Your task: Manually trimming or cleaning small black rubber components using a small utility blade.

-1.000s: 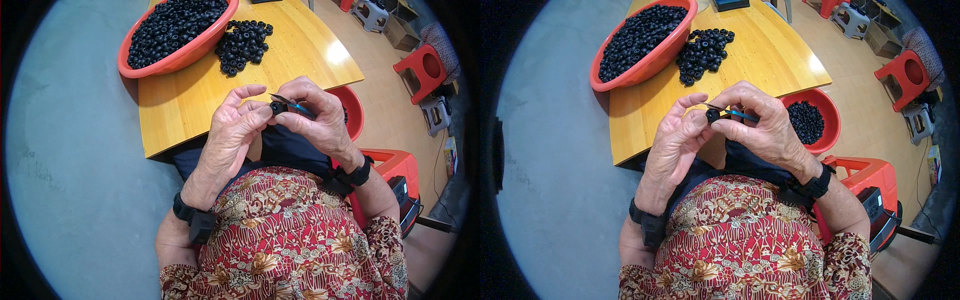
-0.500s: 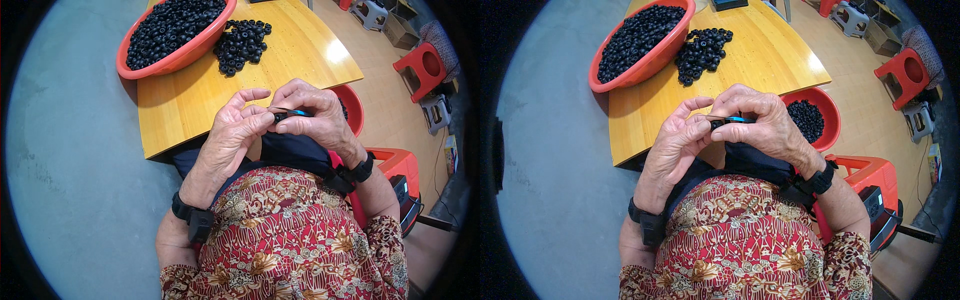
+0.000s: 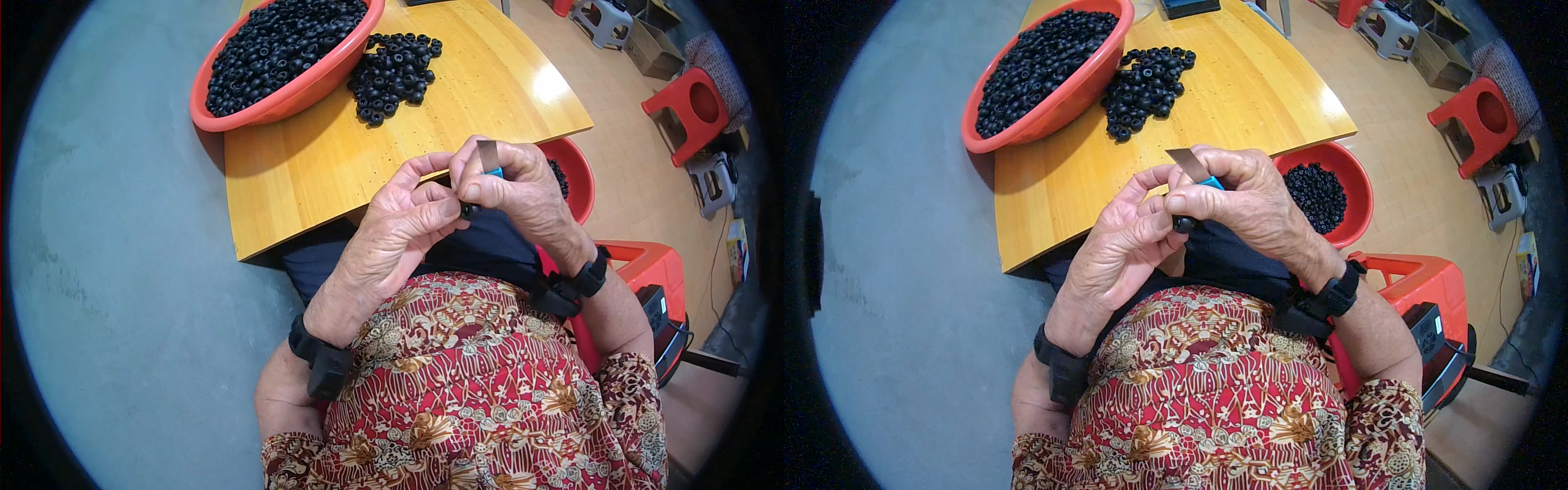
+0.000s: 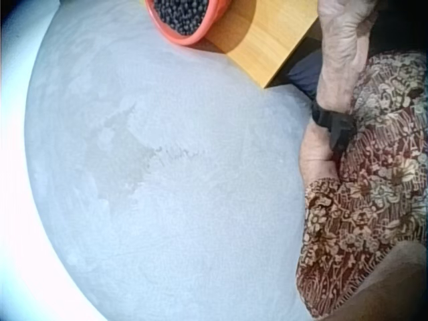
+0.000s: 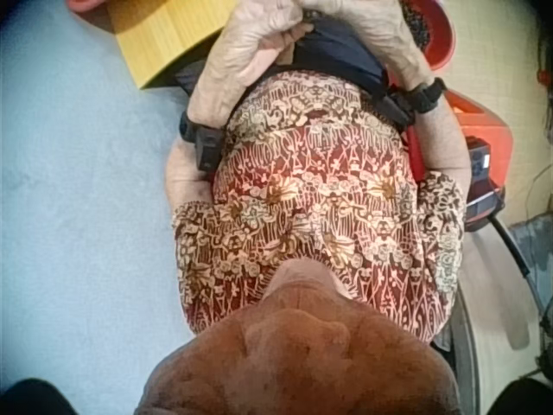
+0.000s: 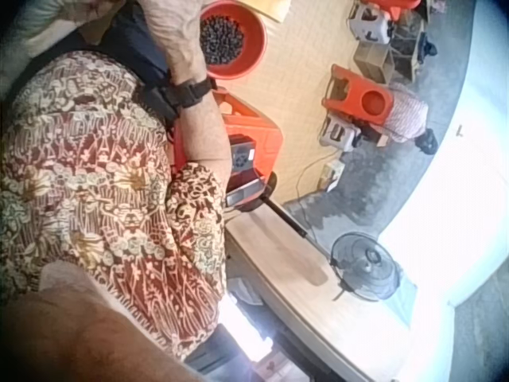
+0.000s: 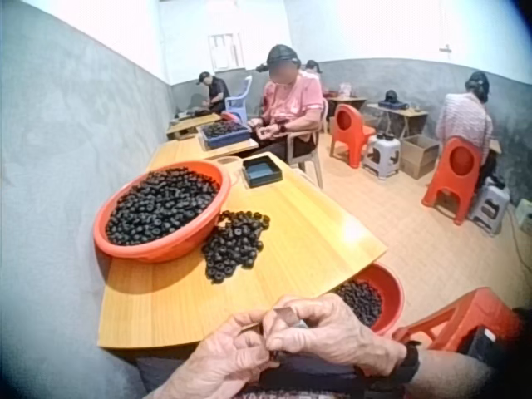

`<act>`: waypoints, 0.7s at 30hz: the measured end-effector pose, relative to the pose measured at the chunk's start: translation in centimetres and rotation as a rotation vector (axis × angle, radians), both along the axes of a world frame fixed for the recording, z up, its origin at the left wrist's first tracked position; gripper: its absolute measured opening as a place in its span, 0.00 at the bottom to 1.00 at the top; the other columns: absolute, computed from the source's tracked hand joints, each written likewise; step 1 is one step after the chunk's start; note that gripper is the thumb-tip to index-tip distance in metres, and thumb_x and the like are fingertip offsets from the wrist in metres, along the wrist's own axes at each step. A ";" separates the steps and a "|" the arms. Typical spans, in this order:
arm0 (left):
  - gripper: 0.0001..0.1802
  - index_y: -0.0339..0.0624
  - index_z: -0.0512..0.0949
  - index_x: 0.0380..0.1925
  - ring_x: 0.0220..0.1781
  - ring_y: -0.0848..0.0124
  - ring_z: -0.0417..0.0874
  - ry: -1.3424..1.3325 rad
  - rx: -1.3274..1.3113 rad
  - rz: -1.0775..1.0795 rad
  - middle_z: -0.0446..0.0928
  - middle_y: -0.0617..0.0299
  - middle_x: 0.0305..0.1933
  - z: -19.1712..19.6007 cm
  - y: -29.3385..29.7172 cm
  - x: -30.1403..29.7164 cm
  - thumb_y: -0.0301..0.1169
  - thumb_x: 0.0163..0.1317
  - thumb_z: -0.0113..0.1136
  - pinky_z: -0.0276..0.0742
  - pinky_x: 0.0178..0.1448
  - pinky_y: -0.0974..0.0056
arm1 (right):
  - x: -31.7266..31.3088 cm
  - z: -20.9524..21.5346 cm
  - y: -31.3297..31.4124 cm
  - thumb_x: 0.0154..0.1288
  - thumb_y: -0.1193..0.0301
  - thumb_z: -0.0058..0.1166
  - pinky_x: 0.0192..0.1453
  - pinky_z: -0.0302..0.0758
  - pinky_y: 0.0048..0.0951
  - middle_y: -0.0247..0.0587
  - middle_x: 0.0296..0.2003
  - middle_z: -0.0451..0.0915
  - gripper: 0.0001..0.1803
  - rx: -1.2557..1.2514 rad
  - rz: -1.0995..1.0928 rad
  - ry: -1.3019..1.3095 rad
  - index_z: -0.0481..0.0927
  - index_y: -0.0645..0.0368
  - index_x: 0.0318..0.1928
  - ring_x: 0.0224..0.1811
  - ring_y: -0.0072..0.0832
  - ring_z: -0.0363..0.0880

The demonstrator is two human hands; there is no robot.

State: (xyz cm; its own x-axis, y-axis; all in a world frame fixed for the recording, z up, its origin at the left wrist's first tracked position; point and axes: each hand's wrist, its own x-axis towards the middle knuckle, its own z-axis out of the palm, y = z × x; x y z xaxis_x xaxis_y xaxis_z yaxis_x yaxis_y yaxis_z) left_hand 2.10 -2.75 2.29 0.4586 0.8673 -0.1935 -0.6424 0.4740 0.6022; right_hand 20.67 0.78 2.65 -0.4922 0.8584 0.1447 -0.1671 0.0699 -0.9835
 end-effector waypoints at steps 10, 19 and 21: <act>0.28 0.37 0.60 0.59 0.48 0.74 0.78 -0.080 0.003 0.070 0.76 0.57 0.48 0.0 0.4 0.0 0.26 0.62 0.62 0.76 0.56 0.69 | -0.4 0.9 -0.1 0.56 0.73 0.65 0.46 0.72 0.22 0.33 0.37 0.79 0.09 0.201 -0.054 -0.051 0.82 0.63 0.36 0.40 0.19 0.76; 0.22 0.38 0.68 0.54 0.41 0.75 0.81 0.233 0.022 0.133 0.80 0.59 0.41 -0.1 2.5 -1.3 0.29 0.62 0.62 0.75 0.50 0.73 | 2.7 2.3 1.9 0.59 0.75 0.63 0.47 0.73 0.18 0.31 0.36 0.82 0.09 0.143 -0.399 -0.078 0.82 0.63 0.41 0.40 0.16 0.77; 0.19 0.38 0.71 0.52 0.40 0.76 0.81 0.280 0.038 0.174 0.80 0.58 0.42 -0.3 3.1 -1.8 0.28 0.62 0.62 0.75 0.48 0.74 | 4.4 2.7 3.3 0.60 0.74 0.62 0.44 0.73 0.16 0.30 0.34 0.82 0.09 0.300 -0.547 -0.191 0.82 0.63 0.41 0.37 0.15 0.77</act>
State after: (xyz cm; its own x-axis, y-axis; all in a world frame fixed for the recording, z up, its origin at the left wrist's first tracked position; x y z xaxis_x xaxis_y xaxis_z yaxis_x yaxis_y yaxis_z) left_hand 0.30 0.33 1.94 0.2363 0.9372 -0.2566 -0.5187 0.3450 0.7822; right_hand 25.03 4.03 5.37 -0.0367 0.9284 0.3698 0.1458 0.3711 -0.9171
